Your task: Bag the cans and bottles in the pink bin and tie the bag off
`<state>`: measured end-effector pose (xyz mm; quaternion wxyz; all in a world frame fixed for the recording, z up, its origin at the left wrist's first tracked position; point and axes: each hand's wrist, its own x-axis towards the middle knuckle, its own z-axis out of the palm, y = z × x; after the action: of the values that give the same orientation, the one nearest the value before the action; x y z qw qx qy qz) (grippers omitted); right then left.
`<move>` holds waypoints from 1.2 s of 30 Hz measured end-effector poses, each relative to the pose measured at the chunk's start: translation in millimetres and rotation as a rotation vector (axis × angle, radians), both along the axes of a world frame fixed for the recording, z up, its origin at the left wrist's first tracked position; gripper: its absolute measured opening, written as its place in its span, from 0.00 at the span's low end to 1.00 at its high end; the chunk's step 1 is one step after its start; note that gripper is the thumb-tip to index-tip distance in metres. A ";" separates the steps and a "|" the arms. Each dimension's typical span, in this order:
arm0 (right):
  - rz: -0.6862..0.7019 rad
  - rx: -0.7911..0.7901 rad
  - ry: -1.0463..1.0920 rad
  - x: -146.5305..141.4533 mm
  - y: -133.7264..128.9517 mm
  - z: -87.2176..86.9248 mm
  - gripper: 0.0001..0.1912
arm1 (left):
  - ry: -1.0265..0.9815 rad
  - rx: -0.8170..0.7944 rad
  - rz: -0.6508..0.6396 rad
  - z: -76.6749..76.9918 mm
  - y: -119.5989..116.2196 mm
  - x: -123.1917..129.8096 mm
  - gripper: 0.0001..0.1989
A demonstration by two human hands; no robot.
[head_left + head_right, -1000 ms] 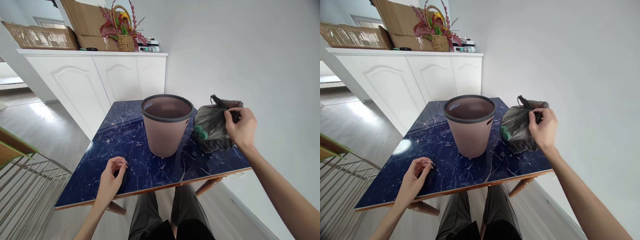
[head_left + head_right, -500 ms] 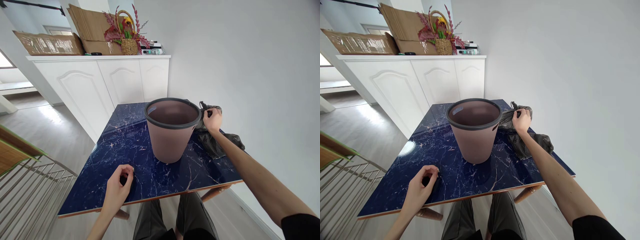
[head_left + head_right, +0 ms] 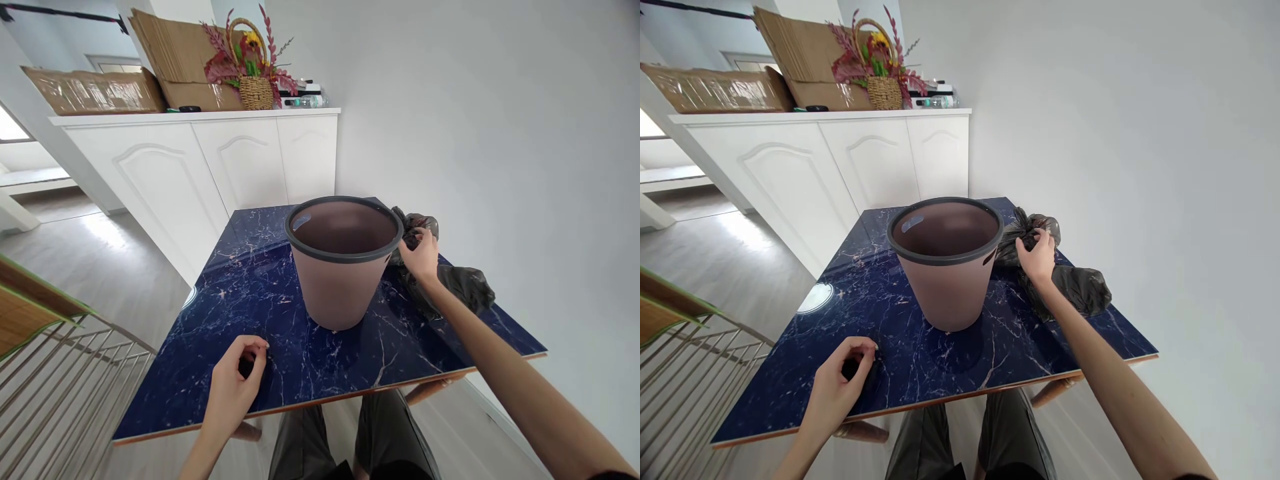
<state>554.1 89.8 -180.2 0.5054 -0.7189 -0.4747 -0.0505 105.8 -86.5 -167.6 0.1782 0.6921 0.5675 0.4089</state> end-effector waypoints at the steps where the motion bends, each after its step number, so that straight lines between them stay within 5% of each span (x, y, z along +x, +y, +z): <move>1: 0.016 0.004 -0.015 -6.6 -15.3 0.3 0.37 | 0.005 0.007 0.003 0.3 -0.1 0.5 0.11; 3: 0.090 0.084 -0.149 -23.6 -51.7 0.2 0.40 | 0.019 0.022 0.008 0.0 -0.1 1.4 0.11; 6: 0.276 0.179 -0.191 -52.1 -108.5 -5.0 0.28 | 0.042 0.028 0.010 -1.4 0.5 2.1 0.11; 11: 0.557 -0.008 0.009 -80.6 -162.7 -27.1 0.09 | 0.079 0.030 0.009 -1.3 1.2 2.1 0.11; 19: 0.700 -0.086 0.068 -82.9 -168.2 -29.9 0.07 | 0.091 0.003 0.011 5.2 1.7 4.9 0.15; 36: 0.695 -0.037 0.180 -79.0 -168.5 -28.9 0.09 | 0.107 0.000 0.057 7.2 3.0 5.9 0.17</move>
<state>475.1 -78.7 -209.1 0.5189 -0.5253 -0.6451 0.1965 111.7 -83.6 -160.4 0.1360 0.6965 0.5956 0.3764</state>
